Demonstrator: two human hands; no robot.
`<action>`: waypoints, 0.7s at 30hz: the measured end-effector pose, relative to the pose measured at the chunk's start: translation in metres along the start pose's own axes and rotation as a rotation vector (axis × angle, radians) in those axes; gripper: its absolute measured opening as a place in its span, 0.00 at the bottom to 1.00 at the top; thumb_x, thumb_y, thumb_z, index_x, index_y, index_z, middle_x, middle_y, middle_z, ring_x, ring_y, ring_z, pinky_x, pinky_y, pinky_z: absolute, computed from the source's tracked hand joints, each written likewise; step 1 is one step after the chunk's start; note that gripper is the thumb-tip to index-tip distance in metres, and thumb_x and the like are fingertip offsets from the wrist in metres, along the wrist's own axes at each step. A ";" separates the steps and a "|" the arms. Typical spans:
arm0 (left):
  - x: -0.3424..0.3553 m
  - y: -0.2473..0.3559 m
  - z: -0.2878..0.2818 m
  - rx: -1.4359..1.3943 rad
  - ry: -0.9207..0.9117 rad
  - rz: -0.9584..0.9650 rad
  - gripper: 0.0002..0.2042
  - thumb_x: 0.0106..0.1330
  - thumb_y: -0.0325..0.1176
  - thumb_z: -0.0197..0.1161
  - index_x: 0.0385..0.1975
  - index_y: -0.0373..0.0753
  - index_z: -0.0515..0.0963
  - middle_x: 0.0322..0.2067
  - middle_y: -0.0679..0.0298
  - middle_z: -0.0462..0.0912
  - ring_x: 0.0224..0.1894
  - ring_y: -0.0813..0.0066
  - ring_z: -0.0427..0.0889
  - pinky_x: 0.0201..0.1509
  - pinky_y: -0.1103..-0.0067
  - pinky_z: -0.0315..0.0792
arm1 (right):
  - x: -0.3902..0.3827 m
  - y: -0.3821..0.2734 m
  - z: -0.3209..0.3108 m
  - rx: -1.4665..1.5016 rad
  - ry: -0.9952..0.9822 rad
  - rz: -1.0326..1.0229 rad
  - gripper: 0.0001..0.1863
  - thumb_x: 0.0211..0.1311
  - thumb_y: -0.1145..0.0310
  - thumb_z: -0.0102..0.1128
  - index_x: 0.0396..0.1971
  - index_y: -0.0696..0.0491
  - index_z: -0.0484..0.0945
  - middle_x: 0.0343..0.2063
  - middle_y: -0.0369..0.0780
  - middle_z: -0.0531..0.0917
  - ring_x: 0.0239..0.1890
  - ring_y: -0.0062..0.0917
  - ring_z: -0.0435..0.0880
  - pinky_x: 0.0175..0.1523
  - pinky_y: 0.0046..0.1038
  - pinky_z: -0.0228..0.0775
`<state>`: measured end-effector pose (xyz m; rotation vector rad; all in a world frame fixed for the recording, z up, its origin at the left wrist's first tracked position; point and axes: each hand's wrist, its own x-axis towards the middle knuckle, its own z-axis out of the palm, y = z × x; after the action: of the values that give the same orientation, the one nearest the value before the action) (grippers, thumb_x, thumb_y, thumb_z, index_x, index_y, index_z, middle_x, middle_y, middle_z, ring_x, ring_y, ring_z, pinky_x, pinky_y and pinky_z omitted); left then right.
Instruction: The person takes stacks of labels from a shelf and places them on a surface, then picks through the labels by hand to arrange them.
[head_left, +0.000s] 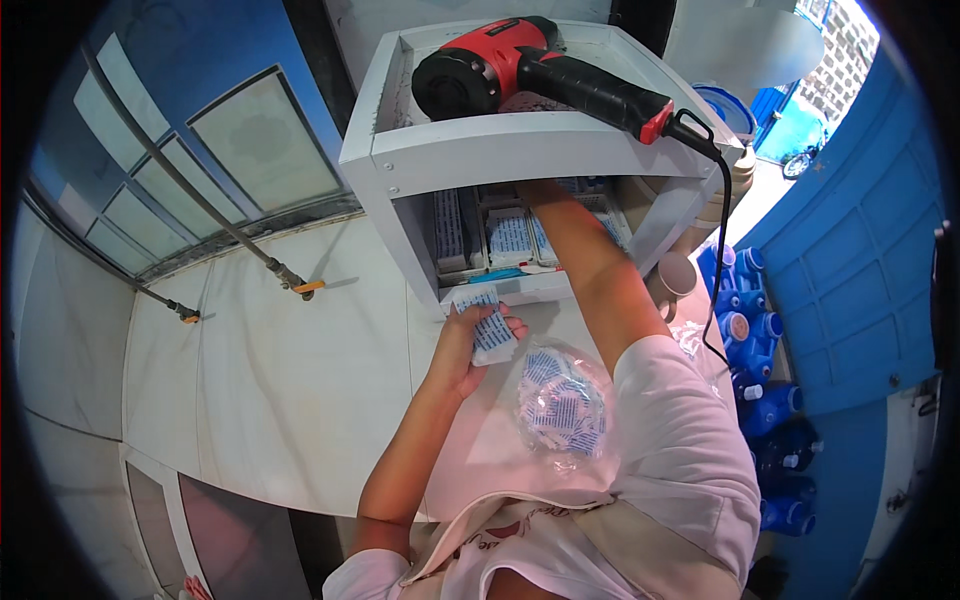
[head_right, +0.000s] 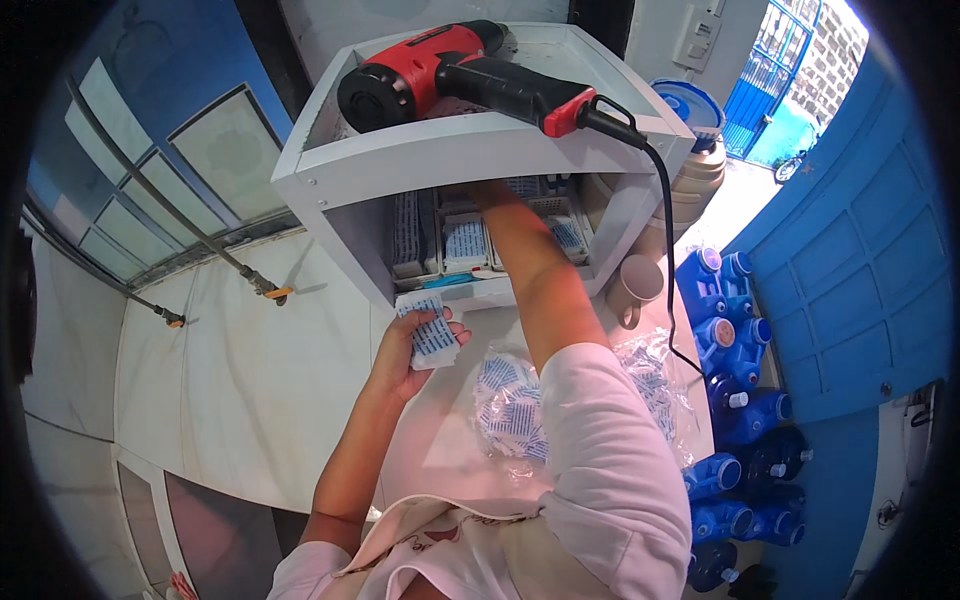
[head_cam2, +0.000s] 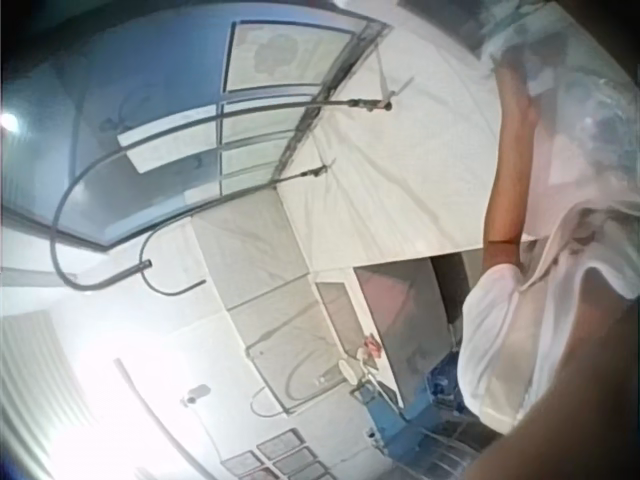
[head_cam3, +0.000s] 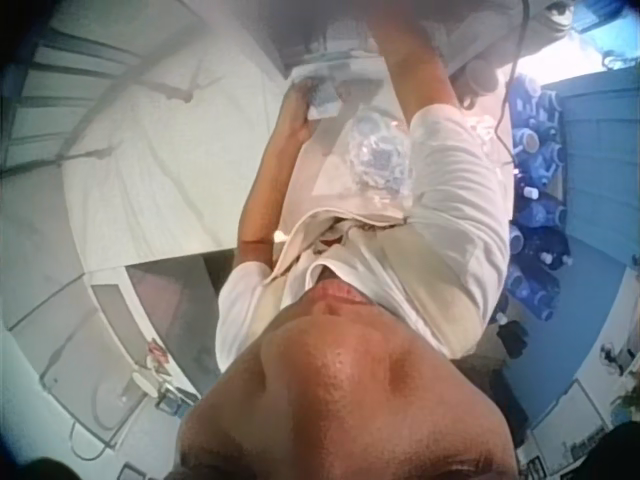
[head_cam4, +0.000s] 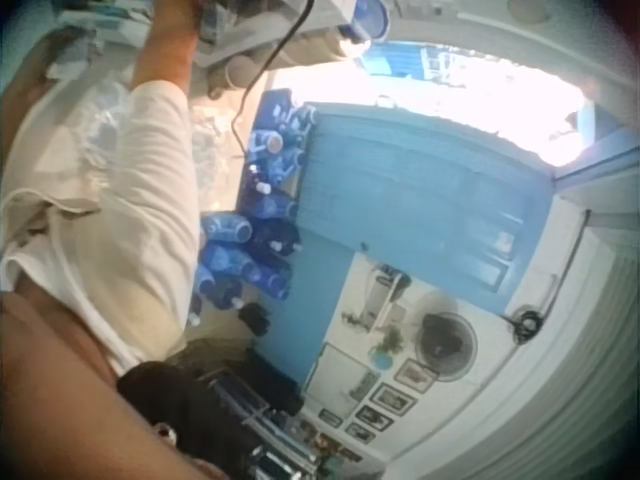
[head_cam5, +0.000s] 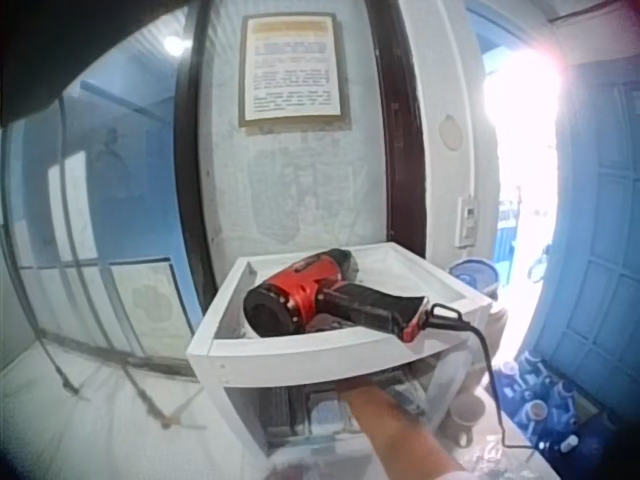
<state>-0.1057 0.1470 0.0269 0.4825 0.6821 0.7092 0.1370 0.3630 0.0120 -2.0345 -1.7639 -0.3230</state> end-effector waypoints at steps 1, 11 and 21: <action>0.000 0.001 0.002 -0.011 -0.015 0.007 0.09 0.58 0.25 0.47 0.36 0.29 0.68 0.31 0.57 0.75 0.33 0.61 0.79 0.43 0.68 0.78 | 0.000 0.001 0.000 -0.005 0.005 0.003 0.17 0.51 0.72 0.55 0.43 0.57 0.74 0.36 0.43 0.79 0.41 0.28 0.76 0.48 0.29 0.68; 0.002 -0.001 -0.013 -0.052 0.031 0.016 0.10 0.58 0.26 0.48 0.38 0.30 0.66 0.32 0.57 0.75 0.31 0.66 0.78 0.38 0.71 0.78 | 0.006 0.009 0.000 -0.029 -0.004 0.012 0.19 0.49 0.73 0.57 0.44 0.57 0.73 0.37 0.42 0.79 0.41 0.27 0.76 0.49 0.28 0.68; 0.006 0.001 -0.013 -0.057 -0.006 0.012 0.10 0.59 0.25 0.48 0.39 0.30 0.66 0.33 0.56 0.77 0.29 0.69 0.77 0.35 0.73 0.78 | 0.007 0.038 -0.017 -0.016 -0.058 -0.064 0.21 0.47 0.75 0.59 0.45 0.58 0.72 0.38 0.41 0.78 0.42 0.25 0.76 0.50 0.27 0.68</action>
<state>-0.1123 0.1544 0.0162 0.4365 0.6524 0.7359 0.1769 0.3579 0.0241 -2.0207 -1.8701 -0.3011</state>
